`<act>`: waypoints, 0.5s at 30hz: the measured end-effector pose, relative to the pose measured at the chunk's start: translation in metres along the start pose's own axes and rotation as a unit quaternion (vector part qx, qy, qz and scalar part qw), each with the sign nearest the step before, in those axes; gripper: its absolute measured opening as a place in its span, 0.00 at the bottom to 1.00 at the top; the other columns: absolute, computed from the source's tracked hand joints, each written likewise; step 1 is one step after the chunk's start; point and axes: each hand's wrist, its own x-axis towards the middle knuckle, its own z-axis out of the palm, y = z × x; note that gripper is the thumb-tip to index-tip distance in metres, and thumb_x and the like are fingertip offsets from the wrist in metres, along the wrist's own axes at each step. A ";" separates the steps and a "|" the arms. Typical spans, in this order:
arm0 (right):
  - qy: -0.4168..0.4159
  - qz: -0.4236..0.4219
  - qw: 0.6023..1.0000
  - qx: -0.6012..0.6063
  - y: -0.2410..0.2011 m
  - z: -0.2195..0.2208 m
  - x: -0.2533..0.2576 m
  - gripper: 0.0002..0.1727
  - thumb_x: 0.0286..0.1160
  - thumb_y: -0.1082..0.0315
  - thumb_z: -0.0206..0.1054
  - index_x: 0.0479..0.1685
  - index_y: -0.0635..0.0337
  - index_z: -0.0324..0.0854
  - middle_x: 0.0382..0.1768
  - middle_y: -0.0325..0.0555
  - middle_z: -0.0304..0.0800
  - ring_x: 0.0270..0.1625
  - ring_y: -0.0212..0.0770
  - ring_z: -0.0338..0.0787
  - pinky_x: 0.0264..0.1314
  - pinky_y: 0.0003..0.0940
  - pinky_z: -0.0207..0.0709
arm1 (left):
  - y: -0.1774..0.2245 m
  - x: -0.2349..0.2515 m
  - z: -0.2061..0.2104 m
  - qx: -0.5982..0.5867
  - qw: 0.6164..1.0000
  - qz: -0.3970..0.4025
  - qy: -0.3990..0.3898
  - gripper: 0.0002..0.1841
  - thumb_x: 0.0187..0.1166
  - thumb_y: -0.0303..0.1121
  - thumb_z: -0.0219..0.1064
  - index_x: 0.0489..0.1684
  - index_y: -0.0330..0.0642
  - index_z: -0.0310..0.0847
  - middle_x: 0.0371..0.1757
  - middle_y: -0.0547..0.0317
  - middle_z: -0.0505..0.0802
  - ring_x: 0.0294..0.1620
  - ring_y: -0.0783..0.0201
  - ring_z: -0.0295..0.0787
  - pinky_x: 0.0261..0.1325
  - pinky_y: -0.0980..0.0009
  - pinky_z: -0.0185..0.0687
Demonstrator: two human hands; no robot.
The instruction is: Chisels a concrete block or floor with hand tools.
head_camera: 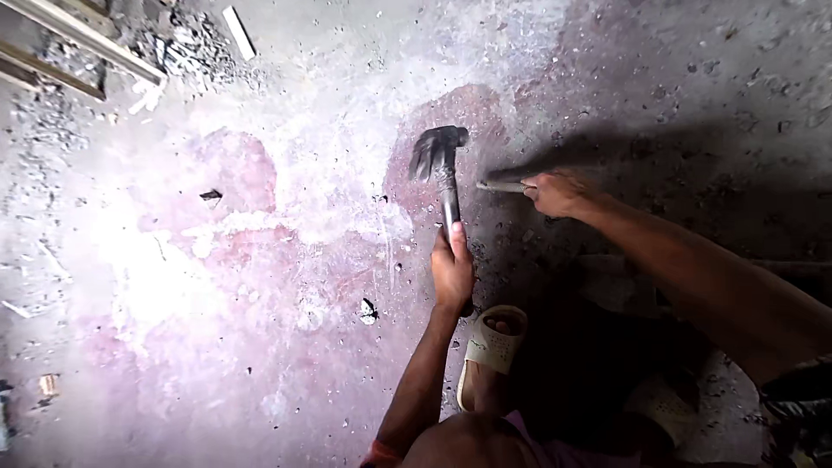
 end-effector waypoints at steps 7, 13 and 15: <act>-0.012 0.004 0.998 -0.055 -0.026 -0.029 0.002 0.16 0.85 0.59 0.60 0.58 0.56 0.88 0.55 0.62 0.92 0.64 0.66 0.89 0.62 0.71 0.77 | -0.072 0.051 0.016 -0.049 0.982 -0.165 -0.082 0.39 0.85 0.74 0.34 0.48 0.43 0.73 0.16 0.55 0.74 0.10 0.57 0.73 0.16 0.58 0.80; -0.035 0.010 0.996 -0.081 -0.033 -0.035 0.004 0.16 0.85 0.59 0.60 0.56 0.59 0.88 0.54 0.62 0.92 0.64 0.65 0.89 0.65 0.70 0.76 | -0.079 0.027 0.014 -0.277 0.959 0.064 0.025 0.29 0.93 0.60 0.37 0.40 0.44 0.68 0.10 0.64 0.69 0.05 0.66 0.67 0.08 0.66 0.71; -0.032 0.007 0.995 -0.091 -0.036 -0.036 0.004 0.15 0.84 0.60 0.61 0.51 0.61 0.88 0.52 0.63 0.92 0.62 0.66 0.89 0.62 0.70 0.76 | -0.028 0.006 -0.018 -0.282 0.927 0.200 -0.147 0.25 0.98 0.39 0.36 0.46 0.19 0.66 0.19 0.52 0.76 0.16 0.65 0.77 0.20 0.72 0.77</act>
